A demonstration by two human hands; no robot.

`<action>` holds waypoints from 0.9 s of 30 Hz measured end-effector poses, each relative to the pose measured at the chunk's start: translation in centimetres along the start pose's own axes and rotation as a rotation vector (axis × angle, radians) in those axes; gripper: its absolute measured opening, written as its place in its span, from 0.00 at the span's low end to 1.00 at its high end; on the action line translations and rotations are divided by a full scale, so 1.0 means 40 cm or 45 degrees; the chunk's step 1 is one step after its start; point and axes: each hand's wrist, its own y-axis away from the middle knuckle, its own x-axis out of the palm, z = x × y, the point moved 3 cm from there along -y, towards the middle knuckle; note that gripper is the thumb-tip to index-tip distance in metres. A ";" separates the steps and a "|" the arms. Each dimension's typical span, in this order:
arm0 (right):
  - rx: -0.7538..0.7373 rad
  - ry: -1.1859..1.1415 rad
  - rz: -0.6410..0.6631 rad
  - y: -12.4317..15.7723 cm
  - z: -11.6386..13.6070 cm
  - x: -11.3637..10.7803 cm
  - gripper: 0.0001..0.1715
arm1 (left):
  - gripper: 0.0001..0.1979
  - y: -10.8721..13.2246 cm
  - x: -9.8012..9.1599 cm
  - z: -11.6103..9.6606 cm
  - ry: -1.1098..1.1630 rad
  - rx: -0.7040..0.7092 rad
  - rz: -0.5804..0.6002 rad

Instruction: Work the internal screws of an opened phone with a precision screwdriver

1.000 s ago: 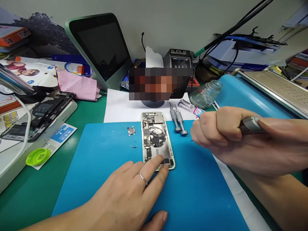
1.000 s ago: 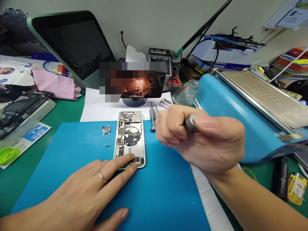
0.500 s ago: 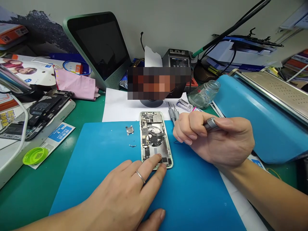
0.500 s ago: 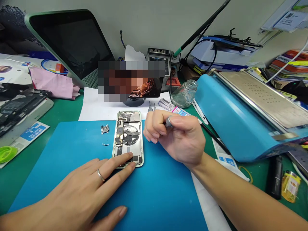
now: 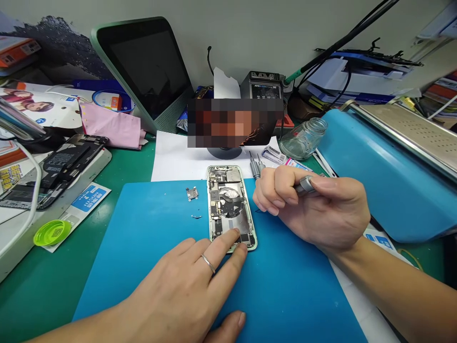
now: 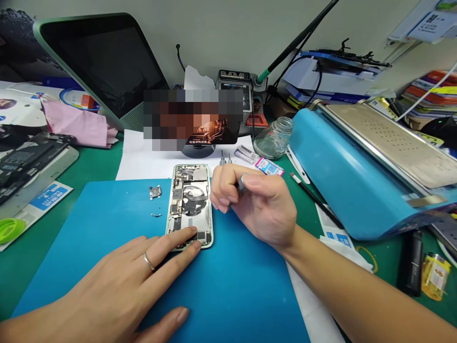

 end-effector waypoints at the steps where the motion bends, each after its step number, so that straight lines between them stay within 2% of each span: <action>1: -0.001 0.006 -0.001 0.000 -0.002 0.000 0.15 | 0.26 0.000 0.000 0.000 0.001 0.000 0.002; 5: -0.054 0.092 -0.079 0.006 -0.009 0.000 0.13 | 0.26 -0.002 0.002 0.003 -0.012 -0.004 -0.008; 9: -0.204 0.261 -0.319 0.023 -0.015 -0.011 0.11 | 0.26 -0.002 0.007 0.007 -0.007 0.024 -0.045; 11: -0.251 0.423 -0.382 0.030 -0.019 -0.017 0.11 | 0.26 -0.001 0.009 0.007 -0.005 0.023 -0.052; 15: -0.452 0.858 -0.304 0.029 -0.014 -0.027 0.13 | 0.26 0.002 0.010 0.002 -0.012 0.011 -0.053; 18: -0.626 1.126 -0.154 0.023 -0.001 -0.027 0.24 | 0.26 0.002 0.009 0.000 -0.009 0.008 -0.051; 20: -0.634 1.243 -0.058 0.019 0.005 -0.026 0.31 | 0.26 0.002 0.007 0.000 -0.006 0.008 -0.049; 24: -0.570 1.202 -0.057 0.016 0.008 -0.029 0.38 | 0.27 0.002 0.005 -0.002 -0.002 0.006 -0.029; 27: -0.610 1.104 -0.098 0.018 0.008 -0.029 0.41 | 0.28 0.002 0.006 -0.002 0.018 -0.014 -0.014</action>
